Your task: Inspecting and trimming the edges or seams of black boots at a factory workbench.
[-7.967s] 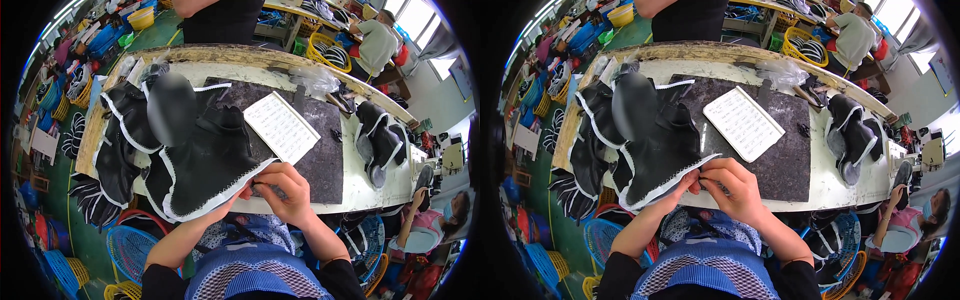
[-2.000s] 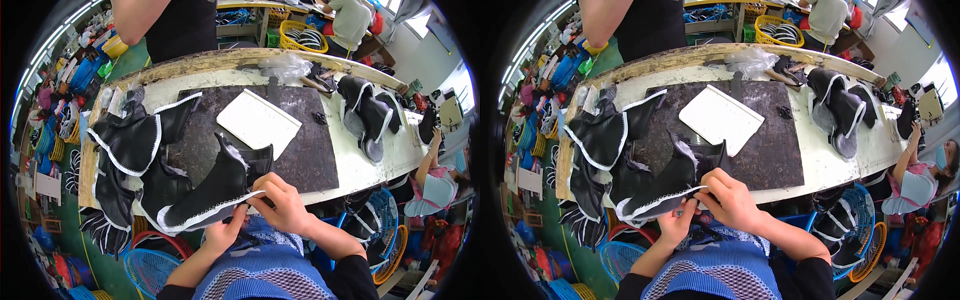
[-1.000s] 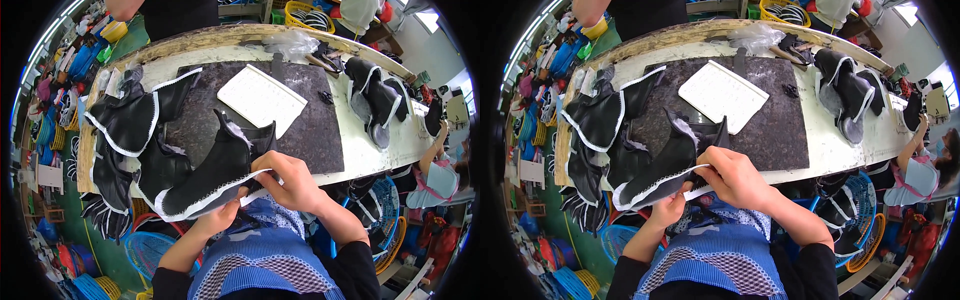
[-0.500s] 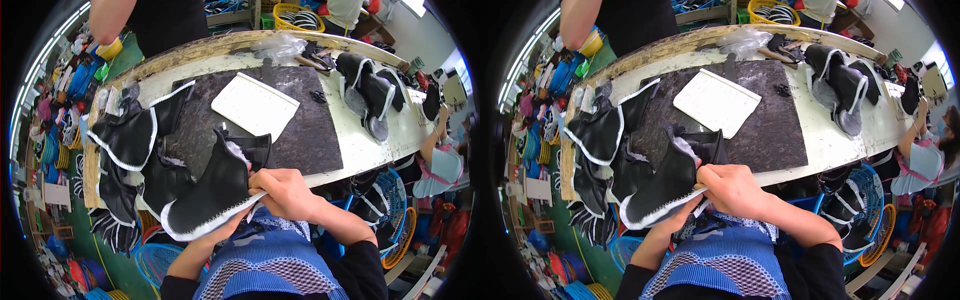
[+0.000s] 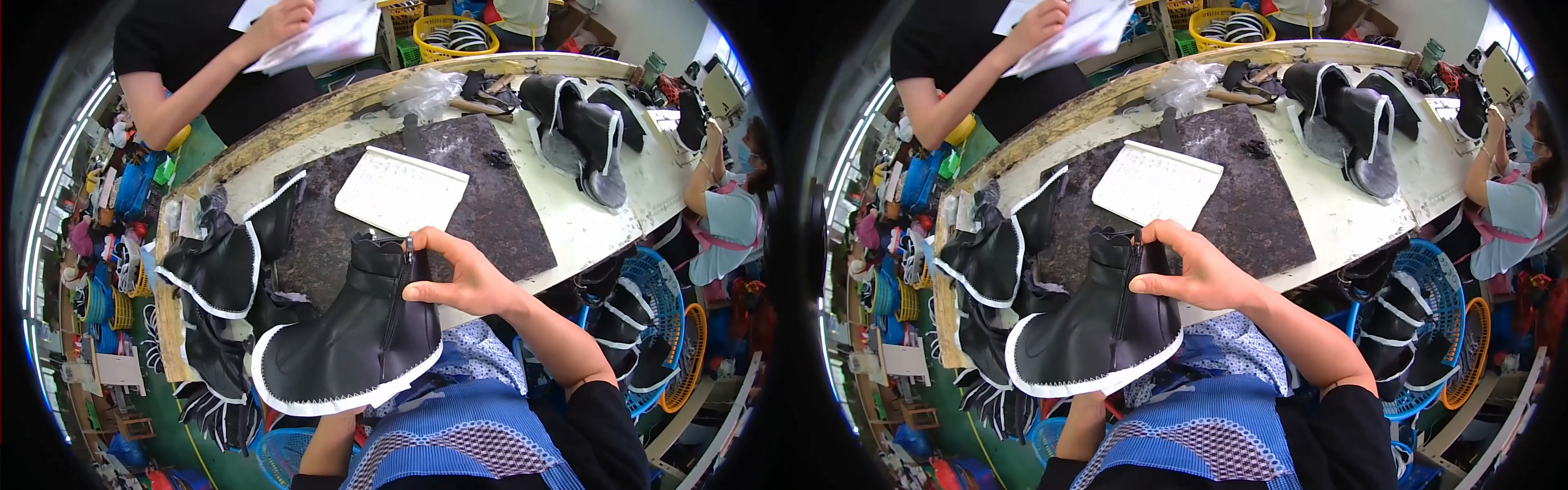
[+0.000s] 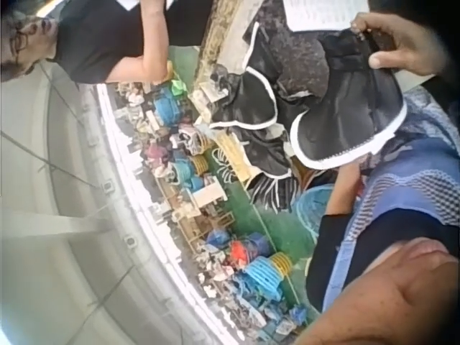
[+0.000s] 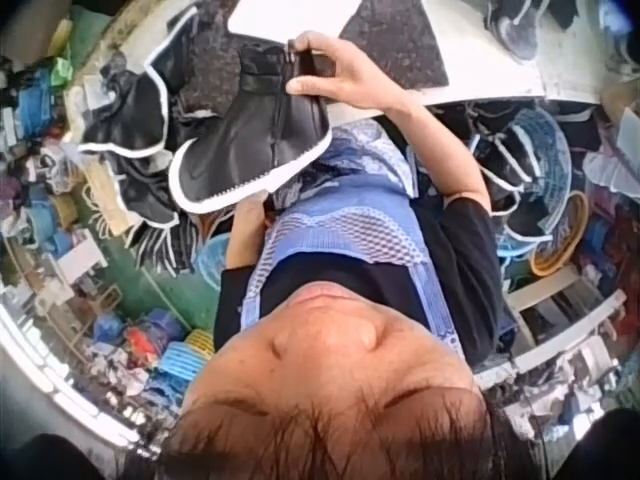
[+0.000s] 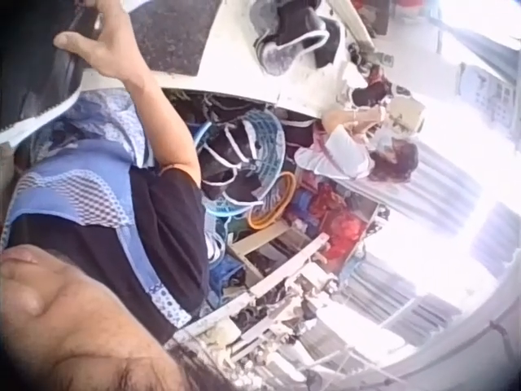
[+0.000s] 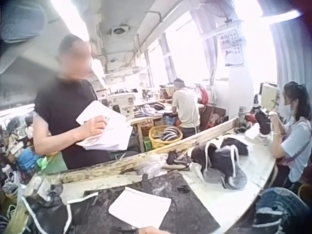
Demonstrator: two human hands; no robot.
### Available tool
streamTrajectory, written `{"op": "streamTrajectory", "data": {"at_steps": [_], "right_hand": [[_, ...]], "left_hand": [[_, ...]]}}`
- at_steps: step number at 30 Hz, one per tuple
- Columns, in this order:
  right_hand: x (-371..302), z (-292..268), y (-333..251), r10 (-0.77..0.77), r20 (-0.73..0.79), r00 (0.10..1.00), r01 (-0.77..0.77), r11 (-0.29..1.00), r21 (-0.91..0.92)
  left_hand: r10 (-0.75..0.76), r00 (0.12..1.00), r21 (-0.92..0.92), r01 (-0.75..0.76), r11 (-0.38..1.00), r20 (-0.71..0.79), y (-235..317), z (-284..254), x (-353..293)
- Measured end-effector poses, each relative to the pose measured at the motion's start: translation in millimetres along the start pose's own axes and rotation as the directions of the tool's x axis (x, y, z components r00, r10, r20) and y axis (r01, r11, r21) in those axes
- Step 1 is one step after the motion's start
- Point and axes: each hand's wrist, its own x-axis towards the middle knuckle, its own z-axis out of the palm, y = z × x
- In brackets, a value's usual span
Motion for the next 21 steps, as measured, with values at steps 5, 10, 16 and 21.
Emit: {"op": "streamTrajectory", "data": {"at_steps": [5,10,16,21], "right_hand": [[9.4,1.7,-3.0,-0.015,-0.047,0.999,0.011,0.995,-0.097],[8.0,3.3,-2.1,-0.074,-0.106,0.992,0.060,0.990,-0.125],[3.7,5.0,-7.2,-0.090,-0.201,0.976,0.068,0.991,-0.115],[-37.0,-9.8,23.9,0.409,-0.269,0.872,-0.340,0.901,0.268]], "left_hand": [[-0.031,0.999,-0.024,0.032,0.999,0.027,-5.3,6.0,15.4],[-0.036,0.999,-0.024,0.036,0.999,-0.016,-8.8,6.8,11.3],[0.004,0.999,-0.006,-0.004,1.000,-0.046,-21.2,18.4,-33.1],[-0.001,0.999,0.000,0.001,1.000,-0.045,-34.3,25.0,-56.3]]}}
